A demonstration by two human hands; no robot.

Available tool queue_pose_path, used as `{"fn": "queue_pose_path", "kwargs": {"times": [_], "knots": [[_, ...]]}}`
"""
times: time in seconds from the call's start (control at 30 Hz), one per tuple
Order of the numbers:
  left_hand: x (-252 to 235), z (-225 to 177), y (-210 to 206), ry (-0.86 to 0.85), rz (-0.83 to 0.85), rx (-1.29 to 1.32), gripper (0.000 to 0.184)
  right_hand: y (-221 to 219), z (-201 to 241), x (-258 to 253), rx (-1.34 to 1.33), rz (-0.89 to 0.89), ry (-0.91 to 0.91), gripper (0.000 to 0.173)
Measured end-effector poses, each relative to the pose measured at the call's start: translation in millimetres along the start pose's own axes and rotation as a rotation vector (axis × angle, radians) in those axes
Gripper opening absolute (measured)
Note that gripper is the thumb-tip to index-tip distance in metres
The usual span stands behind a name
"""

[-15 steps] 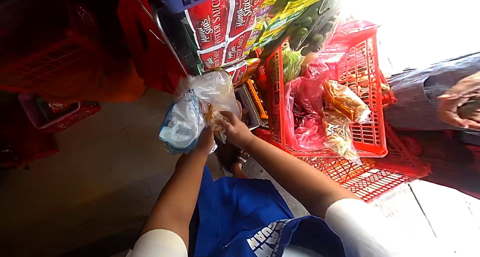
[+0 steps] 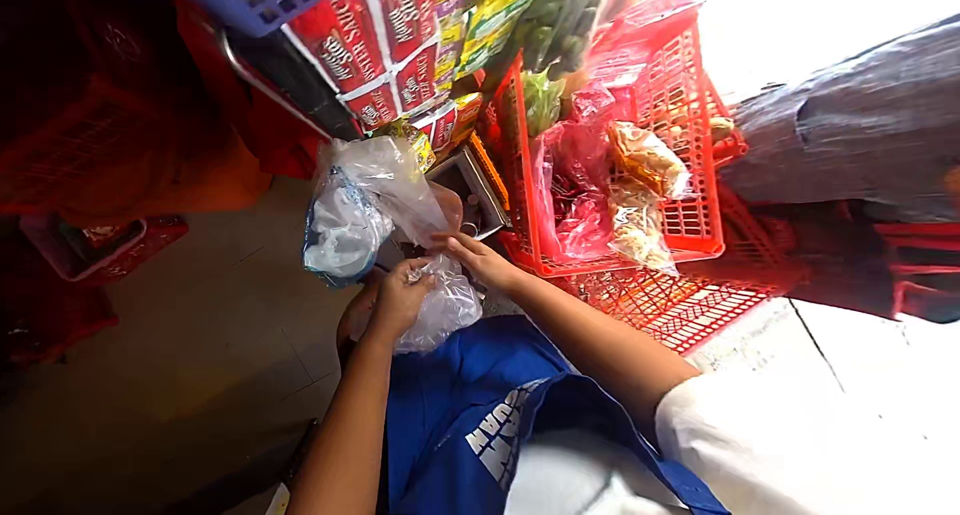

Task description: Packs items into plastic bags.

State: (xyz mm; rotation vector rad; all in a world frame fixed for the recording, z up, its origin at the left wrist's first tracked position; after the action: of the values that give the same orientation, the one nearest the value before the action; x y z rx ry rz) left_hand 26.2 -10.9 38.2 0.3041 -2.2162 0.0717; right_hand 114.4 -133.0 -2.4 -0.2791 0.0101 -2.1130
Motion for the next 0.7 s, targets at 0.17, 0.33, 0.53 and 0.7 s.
{"fn": "queue_pose_path", "kwargs": {"times": [0.17, 0.33, 0.53, 0.7], "knots": [[48, -56, -31, -0.123, 0.164, 0.123, 0.064, 23, 71, 64, -0.229, -0.044, 0.056, 0.020], [90, -111, -26, -0.283, 0.067, 0.059, 0.060, 88, 130, 89, -0.309, -0.406, 0.312, 0.009], [131, -155, -44, -0.330, 0.096, -0.021, 0.039, 110, 202, 114, -0.112, -0.464, 0.628, 0.014], [160, -186, -62, -0.409, 0.005, -0.247, 0.016, 115, 237, 134, 0.338, -0.541, 0.674, 0.031]]}}
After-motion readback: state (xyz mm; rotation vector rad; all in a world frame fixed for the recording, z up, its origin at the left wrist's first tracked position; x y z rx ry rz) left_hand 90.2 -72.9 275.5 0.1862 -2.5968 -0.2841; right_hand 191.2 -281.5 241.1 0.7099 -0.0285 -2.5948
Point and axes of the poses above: each hand's wrist, its own x-axis away from the middle knuckle, its own y-axis out of the back of the hand, z = x × y, the point moved 8 cm from there along -x, towards the middle knuckle, and after that the axes turned 15 degrees about y, right-handed, at the moved point
